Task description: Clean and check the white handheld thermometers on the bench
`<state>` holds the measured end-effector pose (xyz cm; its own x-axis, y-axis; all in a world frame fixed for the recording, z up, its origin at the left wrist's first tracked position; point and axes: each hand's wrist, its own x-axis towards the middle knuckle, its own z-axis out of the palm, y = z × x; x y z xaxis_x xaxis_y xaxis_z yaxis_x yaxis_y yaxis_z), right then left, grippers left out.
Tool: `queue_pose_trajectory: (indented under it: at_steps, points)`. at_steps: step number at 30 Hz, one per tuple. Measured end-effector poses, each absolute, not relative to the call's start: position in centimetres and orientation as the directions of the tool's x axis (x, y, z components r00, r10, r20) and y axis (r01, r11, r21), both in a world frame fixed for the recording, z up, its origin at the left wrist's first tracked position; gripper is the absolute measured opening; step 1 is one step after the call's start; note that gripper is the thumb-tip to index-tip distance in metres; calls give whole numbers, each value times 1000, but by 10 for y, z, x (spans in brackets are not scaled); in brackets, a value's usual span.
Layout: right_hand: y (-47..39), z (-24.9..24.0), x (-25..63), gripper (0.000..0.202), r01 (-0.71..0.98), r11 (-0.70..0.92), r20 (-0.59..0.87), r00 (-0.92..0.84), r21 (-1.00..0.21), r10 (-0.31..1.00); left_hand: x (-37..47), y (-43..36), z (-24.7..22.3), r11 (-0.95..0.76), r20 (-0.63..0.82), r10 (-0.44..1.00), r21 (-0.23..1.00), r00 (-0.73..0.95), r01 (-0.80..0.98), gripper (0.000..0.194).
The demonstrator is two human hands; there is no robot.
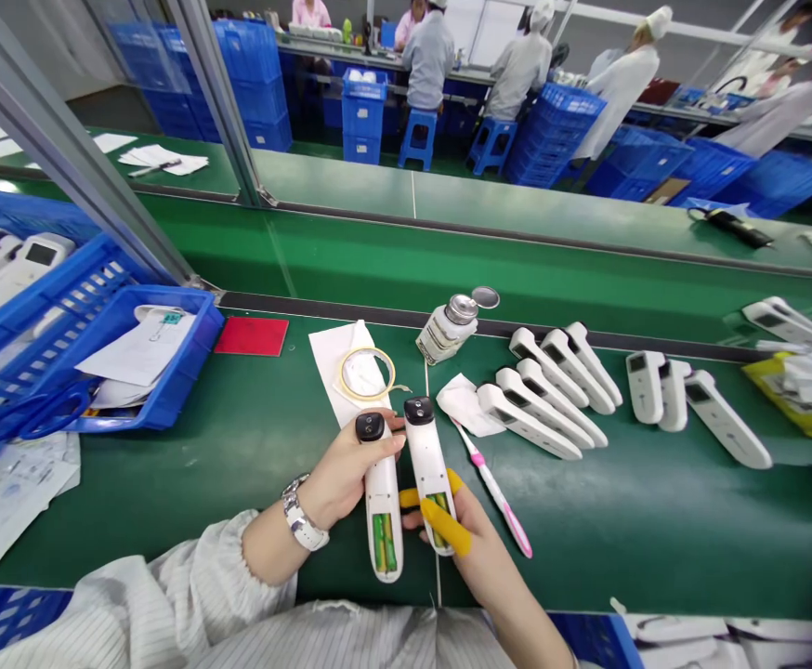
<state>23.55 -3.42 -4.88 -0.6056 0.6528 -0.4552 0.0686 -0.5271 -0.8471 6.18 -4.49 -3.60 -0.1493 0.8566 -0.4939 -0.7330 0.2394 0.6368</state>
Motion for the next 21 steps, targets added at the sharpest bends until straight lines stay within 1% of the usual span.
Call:
queue_pose_trajectory:
  at_steps: [3,6,9,11,14,17,19,21]
  points:
    - [-32,-50,240,36,26,-551,-440,-633,-834,637,60,-45,-34,254,-472,876,621,-96,-741,39]
    - [-32,-52,238,36,-37,-572,-425,-630,-820,650,62,-45,-35,262,-466,882,608,-70,-749,33]
    - [-37,-57,235,41,-96,-576,-417,-595,-812,687,63,-45,-37,230,-471,874,619,-120,-751,27]
    - [-42,-63,234,36,-152,-557,-392,-562,-817,728,64,-45,-37,205,-479,862,631,-168,-748,26]
    - [-49,-74,236,32,-257,-516,-334,-519,-817,787,62,-45,-36,189,-488,849,640,-203,-745,31]
    - [-53,-80,238,29,-334,-559,-360,-500,-759,788,60,-45,-33,179,-499,844,612,-200,-770,39]
    - [-52,-78,238,34,-324,-598,-396,-512,-733,762,58,-45,-30,160,-495,846,593,-201,-789,42]
    - [-49,-73,236,42,-272,-599,-392,-546,-753,741,57,-45,-29,142,-479,849,614,-223,-777,44]
